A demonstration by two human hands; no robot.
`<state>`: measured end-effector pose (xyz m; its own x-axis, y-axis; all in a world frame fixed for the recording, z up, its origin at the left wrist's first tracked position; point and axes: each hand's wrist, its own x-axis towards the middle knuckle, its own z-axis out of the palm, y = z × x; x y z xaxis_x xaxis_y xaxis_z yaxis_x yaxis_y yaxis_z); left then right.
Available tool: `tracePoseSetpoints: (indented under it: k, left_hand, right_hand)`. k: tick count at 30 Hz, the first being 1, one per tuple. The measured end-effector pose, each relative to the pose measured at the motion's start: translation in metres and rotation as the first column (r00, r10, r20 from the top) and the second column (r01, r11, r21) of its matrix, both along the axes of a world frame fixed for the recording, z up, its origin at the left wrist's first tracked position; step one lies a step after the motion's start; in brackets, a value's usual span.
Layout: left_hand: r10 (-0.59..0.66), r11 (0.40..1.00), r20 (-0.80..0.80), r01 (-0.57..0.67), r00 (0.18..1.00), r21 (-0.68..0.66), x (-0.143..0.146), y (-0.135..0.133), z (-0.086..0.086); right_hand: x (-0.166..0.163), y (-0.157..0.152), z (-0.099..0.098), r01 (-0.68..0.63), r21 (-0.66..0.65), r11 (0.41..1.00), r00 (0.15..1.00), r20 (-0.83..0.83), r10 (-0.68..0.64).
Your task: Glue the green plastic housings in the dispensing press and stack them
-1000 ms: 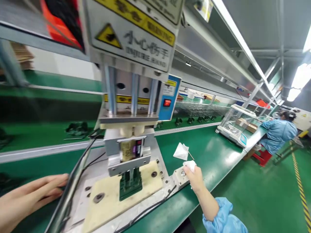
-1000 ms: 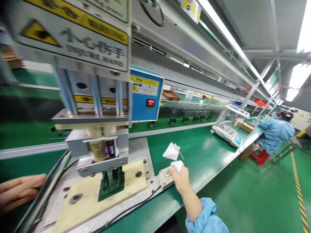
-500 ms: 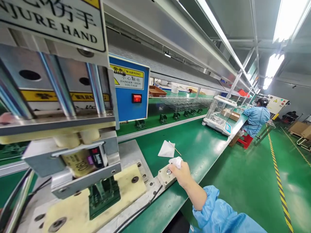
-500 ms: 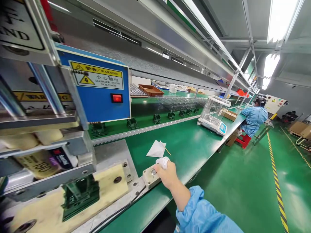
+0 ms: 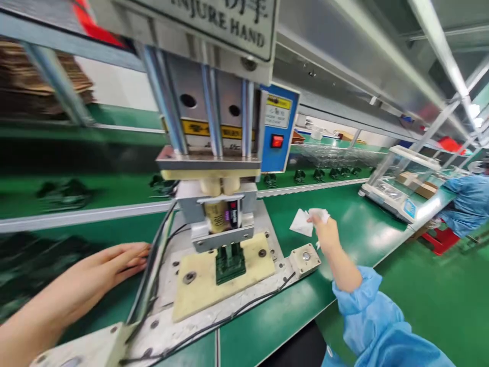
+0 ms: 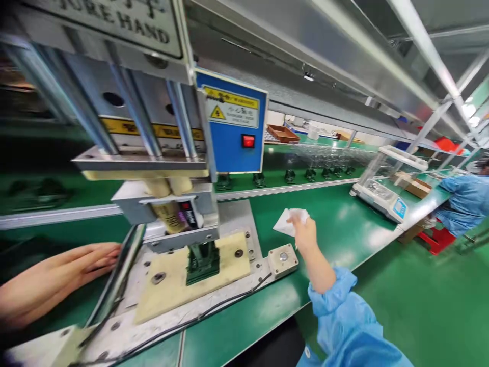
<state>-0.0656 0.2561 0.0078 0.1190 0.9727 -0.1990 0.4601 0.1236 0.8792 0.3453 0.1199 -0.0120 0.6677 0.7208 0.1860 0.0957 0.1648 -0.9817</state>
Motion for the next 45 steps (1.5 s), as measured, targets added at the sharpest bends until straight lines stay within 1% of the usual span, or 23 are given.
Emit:
tracePoseSetpoints:
  k: [1, 3, 5, 8, 12, 17, 21, 23, 25, 27, 31, 33, 35, 38, 41, 43, 45]
  left_hand:
    - [0.065, 0.995, 0.112, -0.057, 0.992, -0.078, -0.006, -0.001, -0.003]
    - [0.182, 0.969, 0.314, -0.115, 0.932, -0.218, -0.011, -0.004, -0.007]
    - [0.206, 0.961, 0.378, -0.113, 0.903, -0.253, -0.011, -0.005, -0.008]
    - [0.188, 0.964, 0.403, -0.09, 0.896, -0.25, -0.009, -0.007, -0.006]
    - [0.178, 0.963, 0.426, -0.068, 0.887, -0.26, -0.008, -0.012, -0.003]
    - [0.156, 0.964, 0.452, -0.035, 0.878, -0.265, -0.009, -0.015, -0.001]
    - [0.124, 0.974, 0.466, -0.016, 0.876, -0.228, -0.01, -0.016, -0.003]
    - [0.131, 0.975, 0.467, -0.028, 0.875, -0.222, -0.01, -0.016, -0.005]
    - [0.144, 0.975, 0.465, -0.045, 0.874, -0.217, -0.009, -0.016, -0.007]
    - [0.155, 0.976, 0.461, -0.063, 0.874, -0.209, -0.008, -0.016, -0.009]
    - [0.168, 0.977, 0.458, -0.085, 0.873, -0.196, -0.006, -0.015, -0.012]
    - [0.169, 0.978, 0.46, -0.089, 0.872, -0.191, -0.007, -0.013, -0.014]
    - [0.168, 0.978, 0.46, -0.09, 0.872, -0.188, -0.009, -0.011, -0.016]
    - [0.173, 0.978, 0.461, -0.098, 0.87, -0.183, -0.012, -0.009, -0.018]
    - [0.187, 0.977, 0.46, -0.116, 0.868, -0.179, -0.011, -0.008, -0.018]
    - [0.198, 0.975, 0.451, -0.128, 0.87, -0.182, -0.009, -0.008, -0.018]
    - [0.207, 0.973, 0.438, -0.138, 0.875, -0.184, -0.006, -0.008, -0.018]
  right_hand:
    - [0.002, 0.013, 0.006, -0.036, 0.008, 0.999, 0.999, -0.026, 0.036]
    - [0.003, 0.037, 0.012, -0.104, 0.026, 0.994, 0.991, -0.08, 0.106]
    - [0.002, 0.052, 0.01, -0.16, 0.043, 0.986, 0.976, -0.139, 0.165]
    - [0.0, 0.056, -0.001, -0.254, 0.052, 0.966, 0.94, -0.224, 0.259]
    - [0.001, 0.047, -0.01, -0.377, 0.051, 0.925, 0.878, -0.297, 0.374]
    - [-0.005, 0.041, -0.008, -0.433, 0.04, 0.9, 0.853, -0.304, 0.424]
    - [-0.003, 0.04, -0.009, -0.466, 0.029, 0.884, 0.833, -0.323, 0.45]
    - [0.0, 0.039, -0.008, -0.488, 0.036, 0.872, 0.814, -0.343, 0.469]
    - [0.002, 0.038, -0.007, -0.497, 0.059, 0.866, 0.799, -0.357, 0.483]
    - [0.002, 0.036, -0.004, -0.48, 0.066, 0.875, 0.806, -0.36, 0.469]
    - [0.001, 0.035, 0.001, -0.434, -0.036, 0.9, 0.864, -0.3, 0.405]
    - [0.001, 0.035, 0.002, -0.417, -0.058, 0.907, 0.886, -0.249, 0.391]
    - [0.001, 0.034, 0.003, -0.404, -0.035, 0.914, 0.899, -0.203, 0.389]
    - [0.002, 0.034, 0.005, -0.402, 0.035, 0.915, 0.901, -0.161, 0.402]
    - [0.0, 0.033, 0.007, -0.368, 0.087, 0.926, 0.906, -0.19, 0.378]
    - [-0.002, 0.034, 0.008, -0.355, 0.093, 0.93, 0.895, -0.253, 0.367]
    - [-0.005, 0.035, 0.008, -0.361, 0.11, 0.926, 0.864, -0.335, 0.376]
